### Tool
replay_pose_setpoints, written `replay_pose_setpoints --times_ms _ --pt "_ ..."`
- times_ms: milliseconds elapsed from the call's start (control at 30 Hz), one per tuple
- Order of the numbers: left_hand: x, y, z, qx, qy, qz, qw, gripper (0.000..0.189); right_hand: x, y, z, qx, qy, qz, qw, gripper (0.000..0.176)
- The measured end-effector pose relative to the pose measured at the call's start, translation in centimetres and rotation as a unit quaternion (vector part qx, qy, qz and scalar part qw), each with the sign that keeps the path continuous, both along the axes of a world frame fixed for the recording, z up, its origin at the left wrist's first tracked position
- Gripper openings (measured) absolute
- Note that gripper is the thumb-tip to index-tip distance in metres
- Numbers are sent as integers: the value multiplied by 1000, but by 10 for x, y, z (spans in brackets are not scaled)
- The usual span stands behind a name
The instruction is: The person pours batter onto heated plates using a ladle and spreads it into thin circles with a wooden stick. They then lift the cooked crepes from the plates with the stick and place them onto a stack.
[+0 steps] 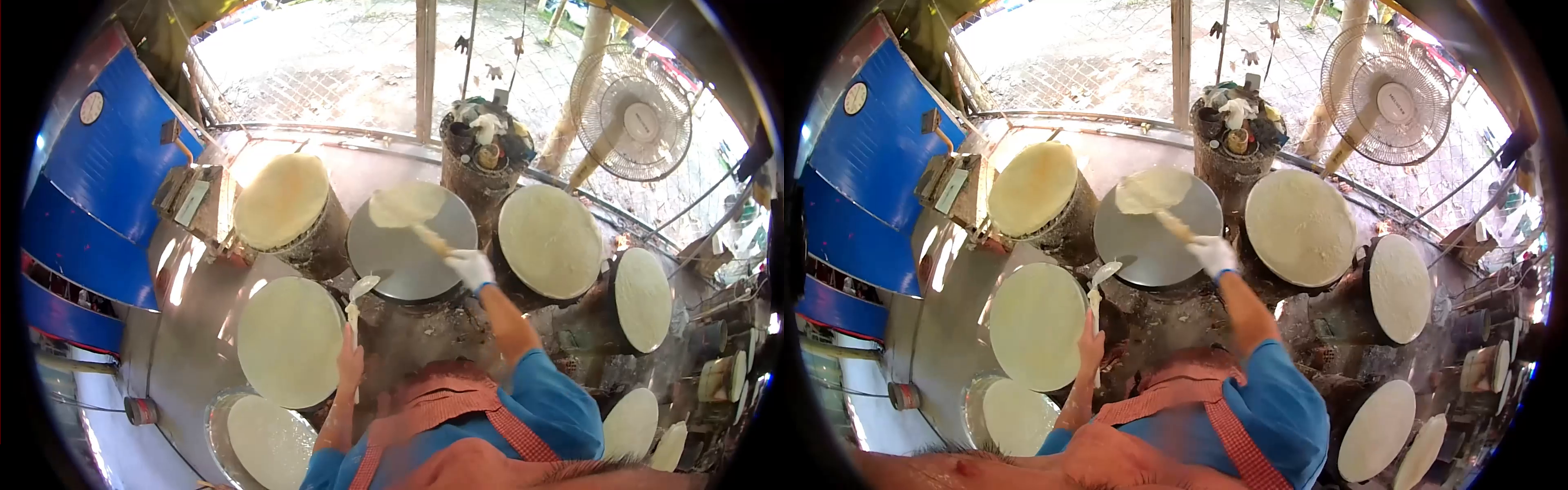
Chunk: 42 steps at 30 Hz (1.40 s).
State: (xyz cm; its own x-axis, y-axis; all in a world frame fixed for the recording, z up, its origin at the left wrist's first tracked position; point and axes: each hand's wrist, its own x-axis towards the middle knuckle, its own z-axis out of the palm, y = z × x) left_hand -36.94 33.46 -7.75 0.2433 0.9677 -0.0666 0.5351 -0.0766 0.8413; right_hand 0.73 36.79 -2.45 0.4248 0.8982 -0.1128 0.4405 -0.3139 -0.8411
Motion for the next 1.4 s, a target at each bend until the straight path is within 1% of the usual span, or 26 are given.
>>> replay_pose_setpoints --times_ms 67,133,167,200,267,300,367,400,433,500,533,567,633,667,700,733,767,800,867,967,1033,1100,1133,1233,1333,1400 --pt "-4 1 -5 32 -5 6 999 63 43 -10 -39 127 195 -34 972 33" --pt "-3 -2 -15 65 -14 8 998 62 34 -2 -101 88 354 -115 924 33" --pt "0 -3 -13 51 -7 16 999 63 -5 -7 -47 42 360 -132 922 33" --pt "5 -5 -9 37 -12 22 999 64 -21 -6 -26 -29 387 -75 919 32" --pt "15 -10 9 7 -20 39 999 64 -6 0 -9 -86 400 14 912 30" --pt "22 -12 24 -72 -11 70 995 64 16 0 -10 -42 364 46 929 28" --pt "14 -17 -4 5 5 69 998 64 74 9 -67 21 384 4 923 29" --pt "15 -14 -14 47 10 68 997 64 84 15 -68 17 396 -3 918 30" --pt "23 -16 -4 22 9 88 996 65 94 20 -68 13 408 -9 913 30" --pt "26 -18 -8 -8 -12 109 994 66 75 21 -25 -72 403 1 912 31" --pt "29 -16 -6 -51 -45 127 990 67 64 22 -23 -114 416 47 901 30" --pt "37 -13 4 -92 -76 148 982 67 65 20 -29 -92 395 89 910 30" --pt "46 -21 43 -160 -136 187 960 65 85 21 -27 -141 392 123 901 30" --pt "53 -25 68 -191 -165 209 945 64 104 23 -5 -167 374 118 904 31" --pt "45 -31 64 -147 -179 207 950 63 127 39 -17 -169 340 84 921 31" --pt "48 -36 75 -168 -222 206 938 59 140 56 -30 -171 306 47 935 31" --pt "52 -41 85 -190 -263 206 923 56 137 59 -6 -26 434 43 899 32" --pt "55 -45 96 -211 -303 207 906 53 142 73 -29 -78 410 69 906 34" --pt "59 -50 98 -314 -389 215 839 51 111 66 -20 -157 384 145 898 34" --pt "44 -79 52 -430 -411 247 765 49 113 49 -40 -168 386 195 886 31" --pt "37 -100 34 -471 -434 279 715 50 137 63 -20 -205 367 189 888 30" --pt "37 -116 36 -487 -455 299 683 50 150 99 -24 -95 377 176 904 33" --pt "38 -130 35 -491 -469 307 667 50 148 110 -10 -103 417 132 893 35" --pt "40 -145 36 -495 -491 322 640 50 129 111 -9 -211 345 237 883 37" --pt "43 -150 34 -498 -507 331 621 50 135 74 -15 -247 368 265 856 36" --pt "45 -150 33 -498 -518 332 611 50 155 79 -25 -282 371 251 848 38"
